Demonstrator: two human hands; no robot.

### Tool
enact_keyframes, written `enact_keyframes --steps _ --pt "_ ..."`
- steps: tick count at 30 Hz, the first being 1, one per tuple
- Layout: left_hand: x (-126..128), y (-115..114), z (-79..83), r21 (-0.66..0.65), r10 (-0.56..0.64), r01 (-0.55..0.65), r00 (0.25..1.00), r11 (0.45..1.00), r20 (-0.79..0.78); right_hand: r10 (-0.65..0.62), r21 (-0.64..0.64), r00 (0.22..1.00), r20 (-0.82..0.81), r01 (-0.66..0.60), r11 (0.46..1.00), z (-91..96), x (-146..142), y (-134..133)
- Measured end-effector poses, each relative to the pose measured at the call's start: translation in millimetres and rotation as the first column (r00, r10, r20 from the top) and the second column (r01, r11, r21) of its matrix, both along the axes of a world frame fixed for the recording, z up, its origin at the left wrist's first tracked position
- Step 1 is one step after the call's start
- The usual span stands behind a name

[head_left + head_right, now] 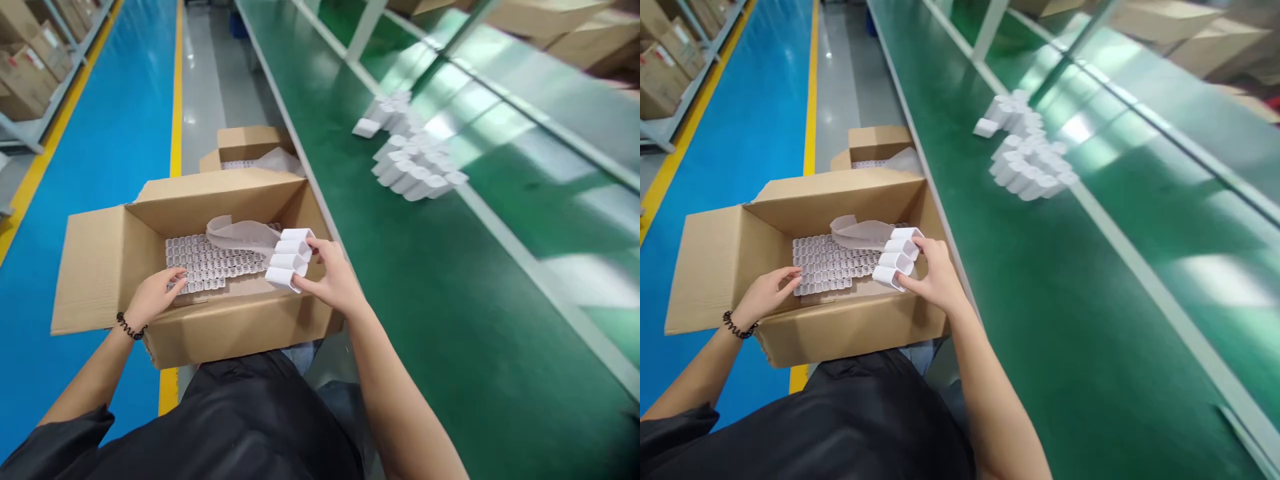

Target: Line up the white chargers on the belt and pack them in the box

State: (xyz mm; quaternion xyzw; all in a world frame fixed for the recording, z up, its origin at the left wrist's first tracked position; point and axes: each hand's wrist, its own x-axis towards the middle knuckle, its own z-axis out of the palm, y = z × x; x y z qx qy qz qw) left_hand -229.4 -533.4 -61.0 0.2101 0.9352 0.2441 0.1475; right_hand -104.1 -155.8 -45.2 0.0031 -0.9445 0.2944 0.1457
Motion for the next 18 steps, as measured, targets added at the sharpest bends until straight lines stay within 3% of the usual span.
enact_keyframes --steps 2,4,8,11,13,15,18 --pt "11.4 -20.5 -7.2 -0.054 0.038 -0.042 0.996 0.998 -0.084 0.247 0.165 0.965 0.089 -0.259 0.952 -18.5 -49.4 -12.2" --pt "21.2 -37.5 -11.5 -0.084 0.084 -0.099 0.982 0.992 -0.169 0.450 0.309 0.867 0.214 -0.497 0.811 -42.6 -91.9 -28.0" --pt "36.1 -59.9 -19.9 -0.072 0.091 -0.120 0.944 0.990 -0.316 0.674 0.323 0.617 0.407 -0.787 0.525 -106.2 -139.3 -57.0" --pt "44.3 -62.0 -27.8 -0.091 0.058 -0.098 0.926 0.991 -0.374 0.751 0.265 0.396 0.528 -0.917 0.297 -158.7 -144.6 -70.3" --pt "47.3 -58.9 -30.9 -0.127 0.059 -0.120 0.914 0.985 -0.402 0.768 0.232 0.290 0.571 -0.954 0.188 -189.7 -141.6 -76.2" --pt "48.2 -55.6 -31.2 -0.150 0.059 -0.134 0.904 0.979 -0.423 0.777 0.211 0.223 0.588 -0.970 0.119 -215.9 -138.5 -81.4" --pt "48.4 -53.7 -29.0 -0.171 0.062 -0.141 0.915 0.975 -0.398 0.789 0.183 0.160 0.593 -0.981 0.061 -248.3 -137.8 -89.0"
